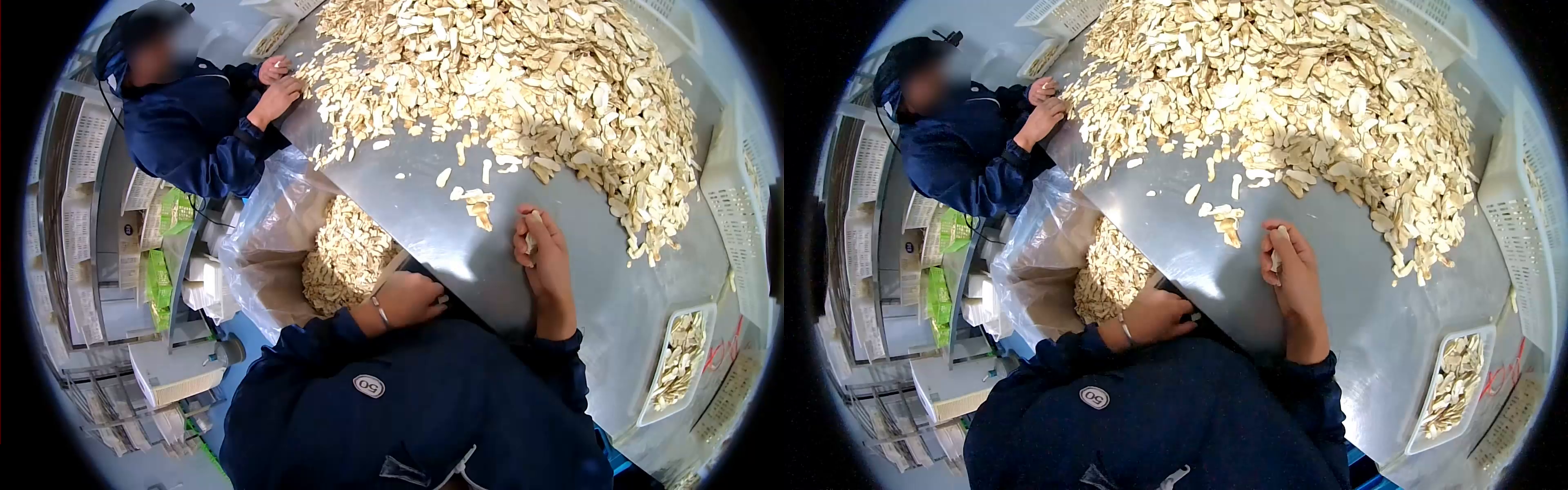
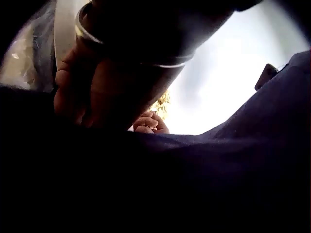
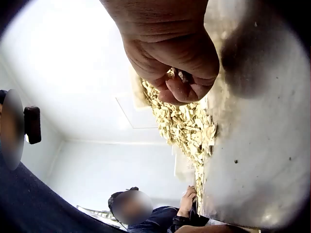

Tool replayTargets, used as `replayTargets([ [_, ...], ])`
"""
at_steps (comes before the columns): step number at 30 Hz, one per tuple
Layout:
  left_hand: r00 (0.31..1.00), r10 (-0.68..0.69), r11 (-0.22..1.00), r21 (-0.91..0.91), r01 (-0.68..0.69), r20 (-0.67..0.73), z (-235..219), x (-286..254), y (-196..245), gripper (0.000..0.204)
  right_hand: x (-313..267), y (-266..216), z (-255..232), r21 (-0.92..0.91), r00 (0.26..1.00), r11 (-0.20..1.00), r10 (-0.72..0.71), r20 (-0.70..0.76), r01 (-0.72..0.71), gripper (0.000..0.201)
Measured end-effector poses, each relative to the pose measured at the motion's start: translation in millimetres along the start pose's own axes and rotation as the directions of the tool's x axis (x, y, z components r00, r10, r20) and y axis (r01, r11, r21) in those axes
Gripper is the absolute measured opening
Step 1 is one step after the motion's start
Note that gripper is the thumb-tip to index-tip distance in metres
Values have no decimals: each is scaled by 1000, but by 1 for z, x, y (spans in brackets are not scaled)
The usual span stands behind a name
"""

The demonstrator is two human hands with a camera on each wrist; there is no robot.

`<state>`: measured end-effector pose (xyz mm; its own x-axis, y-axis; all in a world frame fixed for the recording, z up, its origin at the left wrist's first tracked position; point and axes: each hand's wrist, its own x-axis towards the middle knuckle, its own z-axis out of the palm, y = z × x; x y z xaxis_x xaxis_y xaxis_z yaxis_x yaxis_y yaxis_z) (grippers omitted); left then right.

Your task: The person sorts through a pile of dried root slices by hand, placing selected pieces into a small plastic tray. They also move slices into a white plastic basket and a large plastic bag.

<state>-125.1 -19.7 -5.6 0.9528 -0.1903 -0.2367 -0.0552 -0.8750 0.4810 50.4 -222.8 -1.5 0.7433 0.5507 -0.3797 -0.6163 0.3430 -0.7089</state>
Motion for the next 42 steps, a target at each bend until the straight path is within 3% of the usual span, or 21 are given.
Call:
replayTargets([
  [4, 995, -81, 986, 149, 72, 59, 10, 0, 1, 26, 0, -4, 4, -33, 1000, 999, 1, 1, -1, 20],
  [8, 992, -19, 988, 152, -1, 126, 36, 2, -12, 21, 2, 0, 1, -43, 1000, 999, -10, -1, 10, 20],
  [11, 995, 36, 991, 126, -47, 89, 32, 0, -10, 19, 2, 1, -2, -46, 1000, 999, -24, -7, 23, 20],
  [15, 979, -168, 968, 209, 140, 118, -16, -19, -20, 16, 1, 0, -1, -19, 1000, 1000, -5, -16, 5, 19],
  [17, 912, -395, 873, 354, 335, 113, -45, -28, -37, 21, 1, 0, -1, -13, 1000, 1000, 6, -13, -6, 18],
  [19, 920, -370, 856, 337, 392, -129, -70, -34, -41, 22, 2, -1, 0, -7, 1000, 1000, 11, 3, -11, 18],
  [21, 910, -276, 914, 207, 348, -310, -76, -17, -35, 25, 0, -1, 1, -7, 1000, 1000, 14, 8, -14, 19],
  [23, 897, -135, 965, 151, 216, -420, -80, 12, -12, 23, -1, -3, 3, -20, 1000, 1000, 12, -1, -12, 20],
  [27, 845, 226, 974, 113, -196, -485, -65, 83, 10, 43, 0, -2, -2, -12, 1000, 1000, -3, -5, 3, 19],
  [31, 815, 442, 896, 226, -382, -374, -47, 118, 14, 56, 4, 4, -10, -10, 1000, 1000, -12, 19, 12, 18],
  [38, 845, 398, 894, 359, -269, -356, -48, 145, -6, 42, 6, 5, -13, 9, 1000, 1000, 9, 24, -9, 17],
  [41, 828, 365, 909, 353, -220, -425, -52, 152, -19, 32, 7, 5, -13, -3, 1000, 1000, 16, 21, -16, 16],
  [42, 848, 296, 924, 355, -138, -440, -56, 151, -22, 31, 6, 4, -13, -7, 1000, 1000, 16, 20, -16, 16],
])
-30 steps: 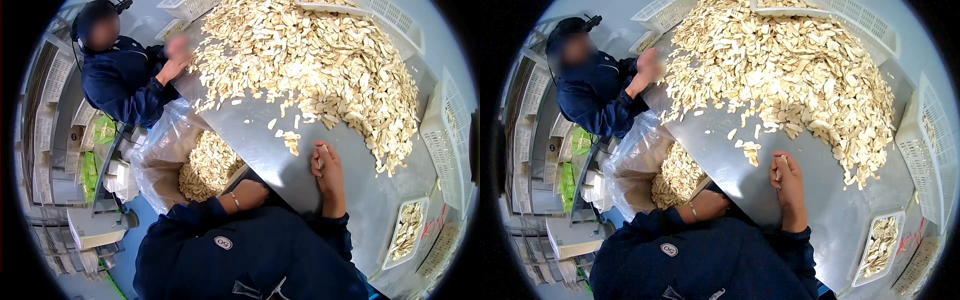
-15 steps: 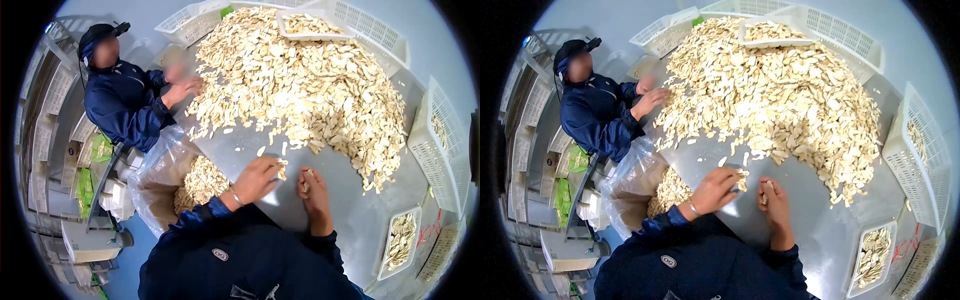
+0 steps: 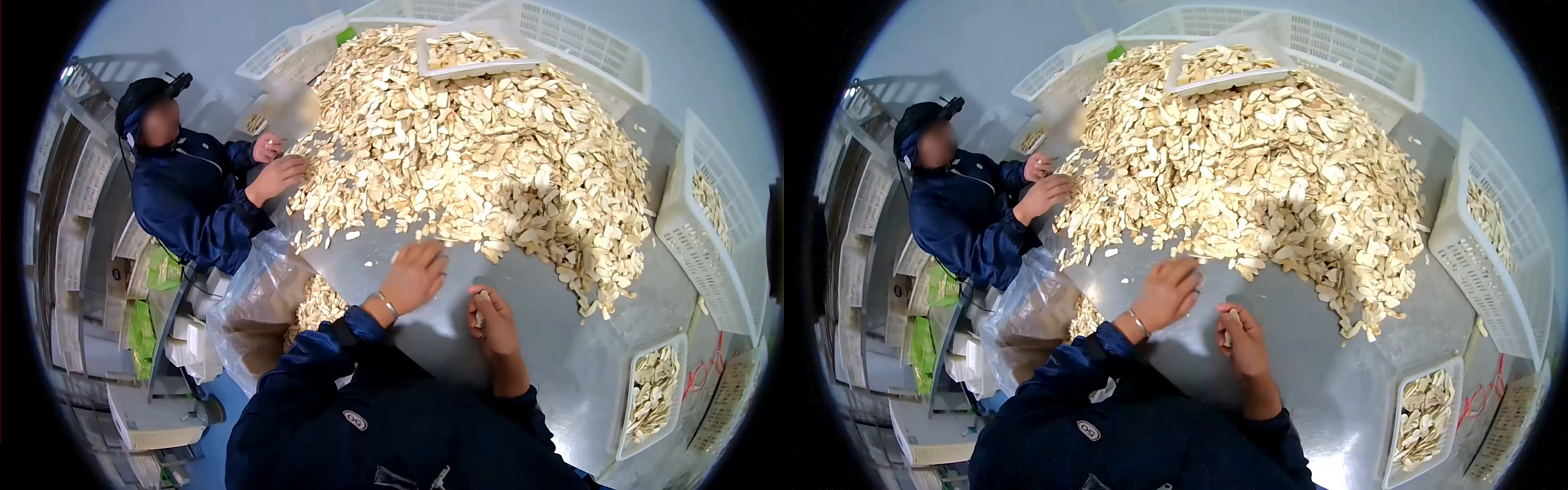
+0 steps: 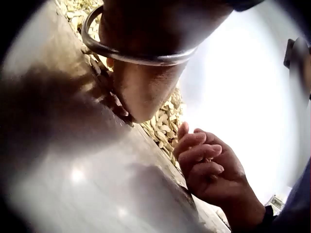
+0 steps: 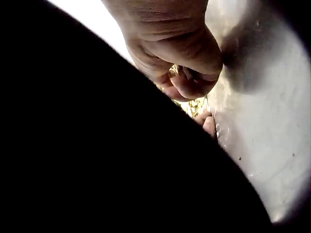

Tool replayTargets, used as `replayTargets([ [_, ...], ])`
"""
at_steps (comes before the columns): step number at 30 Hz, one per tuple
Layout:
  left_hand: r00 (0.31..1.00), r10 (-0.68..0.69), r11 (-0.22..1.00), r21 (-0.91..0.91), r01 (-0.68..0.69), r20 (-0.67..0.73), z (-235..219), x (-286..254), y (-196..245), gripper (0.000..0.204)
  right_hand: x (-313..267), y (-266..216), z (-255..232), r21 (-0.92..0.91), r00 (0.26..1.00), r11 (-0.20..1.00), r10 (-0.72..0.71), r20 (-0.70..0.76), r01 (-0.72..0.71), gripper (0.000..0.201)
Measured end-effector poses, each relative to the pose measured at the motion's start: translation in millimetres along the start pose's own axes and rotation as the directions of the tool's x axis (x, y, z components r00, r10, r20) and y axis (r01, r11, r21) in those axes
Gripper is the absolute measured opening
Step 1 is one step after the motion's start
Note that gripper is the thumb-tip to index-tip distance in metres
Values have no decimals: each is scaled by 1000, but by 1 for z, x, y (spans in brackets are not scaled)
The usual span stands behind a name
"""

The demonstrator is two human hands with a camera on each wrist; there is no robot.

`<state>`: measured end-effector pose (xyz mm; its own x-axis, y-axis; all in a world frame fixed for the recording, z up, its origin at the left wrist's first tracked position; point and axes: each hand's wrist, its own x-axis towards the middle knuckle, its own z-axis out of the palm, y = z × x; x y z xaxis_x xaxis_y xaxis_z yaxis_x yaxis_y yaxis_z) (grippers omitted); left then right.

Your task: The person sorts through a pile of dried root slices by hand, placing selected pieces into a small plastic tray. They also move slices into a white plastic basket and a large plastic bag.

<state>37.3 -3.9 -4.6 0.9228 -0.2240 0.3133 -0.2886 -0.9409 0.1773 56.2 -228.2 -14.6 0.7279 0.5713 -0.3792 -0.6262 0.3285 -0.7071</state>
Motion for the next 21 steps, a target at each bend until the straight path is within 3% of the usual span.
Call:
replayTargets([
  [2, 990, -137, 987, 84, 135, 23, -6, 5, -9, 28, 0, -1, -1, 8, 1000, 1000, -12, -10, 12, 16],
  [5, 972, -233, 972, -4, 233, 7, -8, 22, -13, 21, 1, 1, -1, 19, 1000, 1000, -13, -4, 13, 16],
  [6, 978, -194, 980, 37, 197, -75, -8, 30, -12, 17, 1, 2, 0, 19, 1000, 1000, -10, 1, 10, 16],
  [9, 984, -158, 983, 83, 165, -88, 0, 44, -19, 11, -1, -1, 1, 1, 1000, 1000, -8, 0, 8, 16],
  [15, 970, -238, 968, 71, 241, -41, -3, 40, -20, 8, -1, -2, 2, 40, 1000, 999, -22, -4, 22, 16],
  [18, 957, -260, 965, -5, 262, -125, -4, 35, -20, 11, 0, -1, 2, 43, 1000, 999, -5, -14, 5, 16],
  [21, 927, -364, 931, -72, 358, -89, -9, 36, -12, 10, 0, -1, -1, 44, 1000, 999, -4, 8, 4, 17],
])
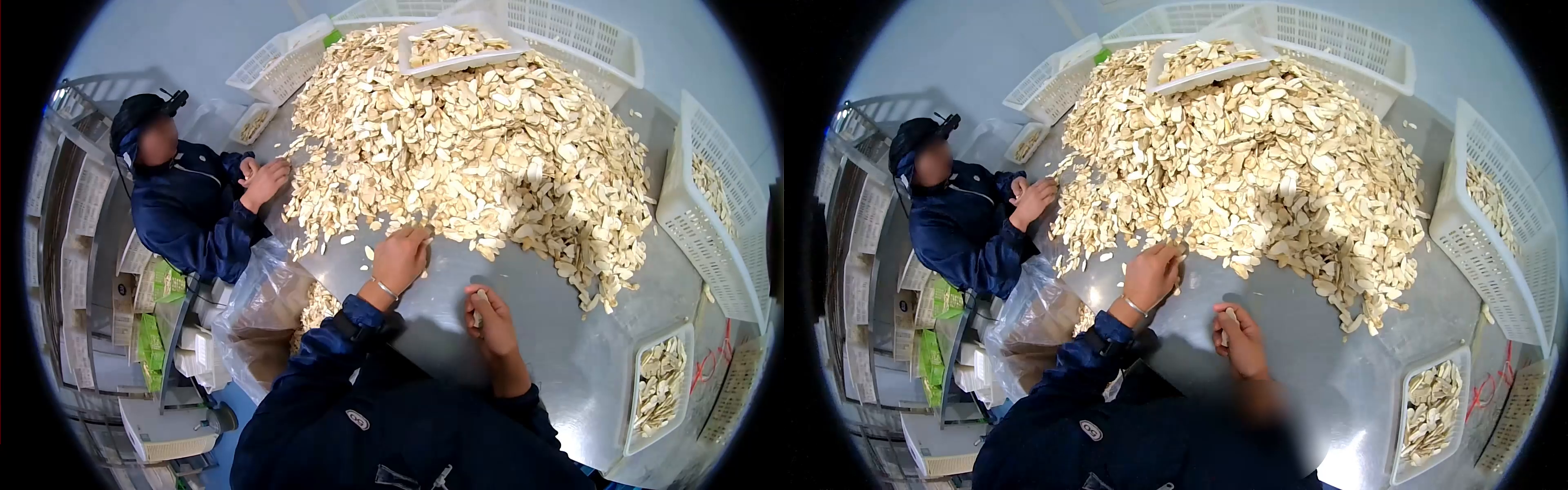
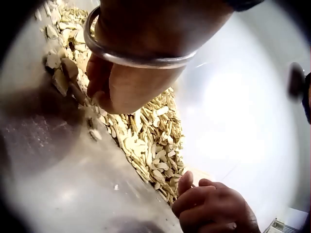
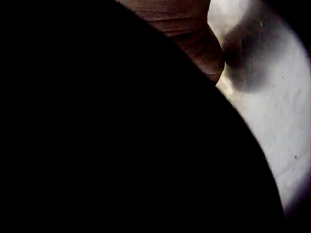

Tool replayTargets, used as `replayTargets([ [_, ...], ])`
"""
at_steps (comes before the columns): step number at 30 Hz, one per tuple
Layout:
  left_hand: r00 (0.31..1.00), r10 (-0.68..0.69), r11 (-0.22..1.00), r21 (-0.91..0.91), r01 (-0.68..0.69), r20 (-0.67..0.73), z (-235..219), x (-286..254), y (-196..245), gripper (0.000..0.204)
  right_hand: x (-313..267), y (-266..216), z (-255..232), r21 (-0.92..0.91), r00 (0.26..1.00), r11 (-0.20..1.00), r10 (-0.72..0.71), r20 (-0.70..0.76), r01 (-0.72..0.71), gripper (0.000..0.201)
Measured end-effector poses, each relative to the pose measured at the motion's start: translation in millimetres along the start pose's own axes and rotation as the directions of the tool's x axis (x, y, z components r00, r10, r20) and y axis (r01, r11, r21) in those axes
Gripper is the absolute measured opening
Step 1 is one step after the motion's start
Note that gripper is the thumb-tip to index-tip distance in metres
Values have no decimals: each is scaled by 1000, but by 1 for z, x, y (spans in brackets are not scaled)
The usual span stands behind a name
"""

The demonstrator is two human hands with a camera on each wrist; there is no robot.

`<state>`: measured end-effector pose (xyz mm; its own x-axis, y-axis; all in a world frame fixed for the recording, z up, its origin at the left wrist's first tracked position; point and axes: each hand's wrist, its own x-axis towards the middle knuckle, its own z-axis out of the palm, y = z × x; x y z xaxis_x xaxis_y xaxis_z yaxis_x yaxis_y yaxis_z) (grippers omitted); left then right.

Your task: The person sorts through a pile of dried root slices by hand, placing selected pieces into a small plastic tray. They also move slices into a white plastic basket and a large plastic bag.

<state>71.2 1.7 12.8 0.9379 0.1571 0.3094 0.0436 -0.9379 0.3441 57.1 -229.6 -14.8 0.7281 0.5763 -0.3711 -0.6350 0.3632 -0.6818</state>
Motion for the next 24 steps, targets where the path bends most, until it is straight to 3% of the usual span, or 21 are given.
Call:
replayTargets([
  [3, 946, -99, 845, -476, 243, 307, -13, -3, 20, 11, 1, -1, 4, 48, 999, 999, -4, -34, 6, 20],
  [6, 923, 125, 664, -722, 194, 363, -19, -3, 32, 16, -4, -11, 15, 82, 994, 995, -46, -101, 54, 23],
  [7, 922, 153, 768, -630, 116, 355, -21, 4, 32, 13, -3, -8, 12, 60, 994, 995, -71, -83, 77, 23],
  [9, 983, 172, 932, -334, -144, 56, -6, 12, 31, 14, 2, 1, 2, 17, 991, 992, -123, -43, 124, 23],
  [10, 971, 222, 962, -140, -234, -91, 2, 17, 30, 14, 2, 1, 0, -21, 992, 993, -120, -33, 119, 23],
  [14, 970, 244, 969, -43, -244, 3, 28, 25, 13, 14, -1, -1, 0, -97, 994, 991, -94, -50, 89, 21],
  [17, 981, 192, 977, -100, -190, 13, 27, 20, 16, 15, 1, 1, -10, -20, 998, 998, -62, -31, 61, 18],
  [20, 967, 4, 943, -323, 81, 254, 12, 13, 23, 10, 1, 0, -3, 51, 995, 998, -32, -98, 37, 16],
  [24, 913, -61, 689, -645, 331, 403, 23, -7, 14, 9, -2, -5, 5, 24, 992, 999, -34, -118, 37, 17],
])
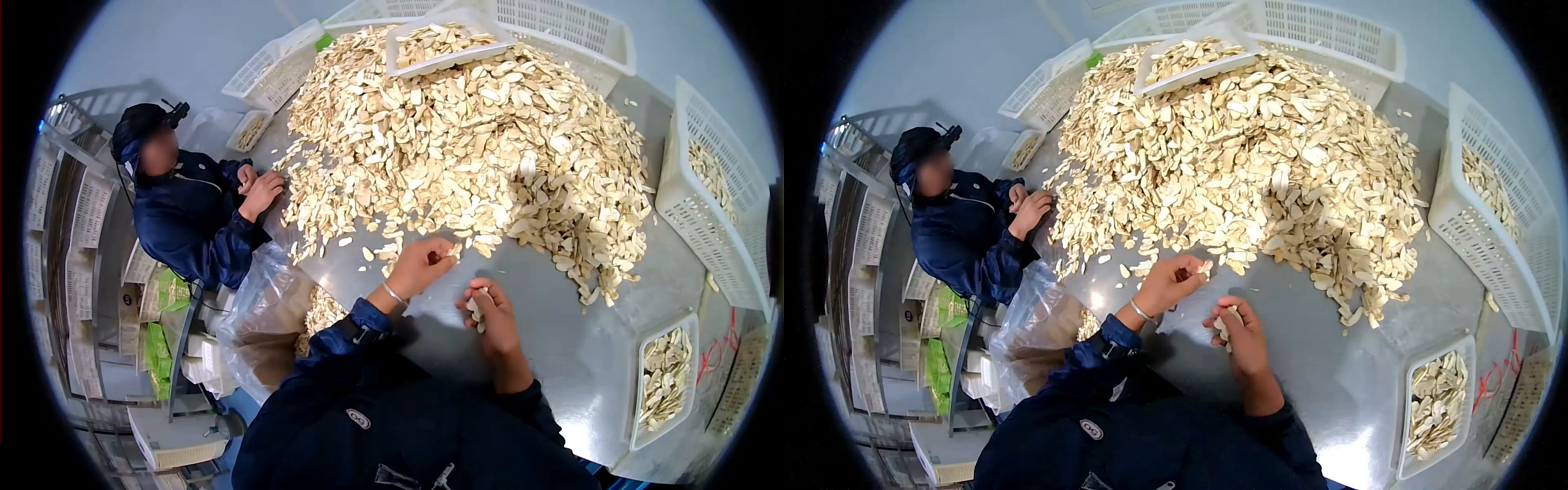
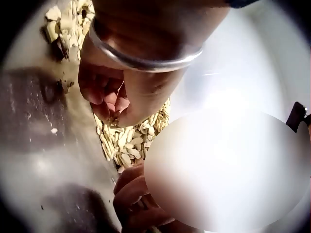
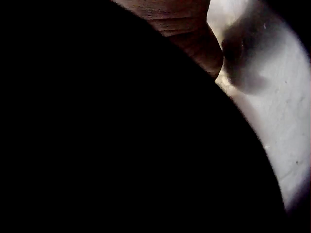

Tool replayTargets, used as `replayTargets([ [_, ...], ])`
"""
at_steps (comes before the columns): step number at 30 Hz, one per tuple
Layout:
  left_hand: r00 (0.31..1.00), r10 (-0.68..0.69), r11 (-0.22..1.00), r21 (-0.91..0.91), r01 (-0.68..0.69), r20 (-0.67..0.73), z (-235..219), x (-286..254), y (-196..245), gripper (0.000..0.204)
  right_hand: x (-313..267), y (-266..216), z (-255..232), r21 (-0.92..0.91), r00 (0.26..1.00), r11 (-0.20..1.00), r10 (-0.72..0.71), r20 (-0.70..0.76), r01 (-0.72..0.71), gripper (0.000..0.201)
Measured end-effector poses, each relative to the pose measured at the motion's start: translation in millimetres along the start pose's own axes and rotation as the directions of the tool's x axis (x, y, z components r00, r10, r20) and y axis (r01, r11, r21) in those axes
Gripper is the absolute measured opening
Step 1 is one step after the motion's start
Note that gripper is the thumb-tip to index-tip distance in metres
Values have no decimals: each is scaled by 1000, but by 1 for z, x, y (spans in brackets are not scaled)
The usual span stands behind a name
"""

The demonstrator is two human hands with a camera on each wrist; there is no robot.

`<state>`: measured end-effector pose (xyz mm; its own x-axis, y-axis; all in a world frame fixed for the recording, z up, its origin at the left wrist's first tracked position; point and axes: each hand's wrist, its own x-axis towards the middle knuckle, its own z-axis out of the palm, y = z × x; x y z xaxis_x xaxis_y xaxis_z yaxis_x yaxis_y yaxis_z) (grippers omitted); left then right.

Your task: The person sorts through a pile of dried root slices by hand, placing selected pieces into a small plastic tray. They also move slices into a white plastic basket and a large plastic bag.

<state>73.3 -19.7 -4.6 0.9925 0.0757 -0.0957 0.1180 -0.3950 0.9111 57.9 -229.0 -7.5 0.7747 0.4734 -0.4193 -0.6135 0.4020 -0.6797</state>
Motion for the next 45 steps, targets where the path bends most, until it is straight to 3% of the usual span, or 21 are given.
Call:
replayTargets([
  [2, 995, -55, 989, -130, 65, 77, 2, -6, -1, 9, 2, 3, -4, 5, 999, 999, -41, 10, 41, 18],
  [5, 979, -1, 925, -372, 78, 203, 4, -20, 24, 14, 2, 3, -3, 6, 996, 997, -81, -22, 81, 19],
  [8, 926, 26, 951, -296, 94, 377, -2, -24, 21, 20, 1, 2, -3, -58, 998, 996, -65, -14, 64, 17],
  [12, 904, -7, 987, -143, 75, 427, -10, -16, 24, 24, 3, 1, -6, -135, 995, 987, -97, -28, 93, 13],
  [15, 980, 84, 996, 24, -90, 181, -10, 9, 10, 25, 3, 1, -6, -75, 980, 988, -141, -138, 132, 12],
  [16, 986, 159, 974, 156, -166, 59, -9, 17, 15, 25, 3, 1, -5, -73, 979, 989, -139, -146, 130, 12],
  [18, 926, 346, 866, 430, -254, -148, -3, 35, 26, 25, 2, -1, -2, -71, 977, 989, -138, -163, 128, 12],
  [21, 885, 423, 751, 622, -223, -194, 3, 52, 24, 17, 3, 0, -1, -107, 958, 969, -238, -160, 223, 13],
  [24, 967, 235, 786, 605, -131, -96, 3, 49, 22, 15, 5, 0, -10, -121, 972, 969, -224, -78, 214, 13],
  [25, 945, 312, 773, 604, -191, -100, 5, 49, 10, 14, 5, 0, -9, -125, 971, 971, -217, -97, 205, 13],
  [28, 923, 363, 801, 548, -240, -126, 6, 41, 5, 14, 4, 1, -8, -99, 974, 981, -178, -140, 165, 12],
  [31, 922, 346, 829, 517, -214, -174, 9, 36, 18, 18, 3, 0, -10, -9, 980, 991, -133, -149, 134, 10],
  [35, 956, 286, 778, 599, -187, -73, 15, 41, 9, 30, 3, -3, -9, 23, 980, 986, -161, -114, 164, 9],
  [38, 965, 255, 843, 503, -189, -65, 15, 35, 17, 34, 4, 2, -16, 77, 989, 988, -127, -75, 133, 11],
  [39, 986, 149, 905, 412, -107, -72, 15, 30, 18, 36, 5, 0, -14, 103, 993, 988, -107, -56, 112, 12],
  [42, 986, 132, 972, 209, -108, -104, 16, 14, 21, 35, -1, -7, -4, 84, 993, 994, -64, -99, 73, 15],
  [45, 986, 144, 985, 111, -135, -82, 17, 3, 14, 34, 0, -4, -5, 68, 990, 989, -130, -56, 134, 17],
])
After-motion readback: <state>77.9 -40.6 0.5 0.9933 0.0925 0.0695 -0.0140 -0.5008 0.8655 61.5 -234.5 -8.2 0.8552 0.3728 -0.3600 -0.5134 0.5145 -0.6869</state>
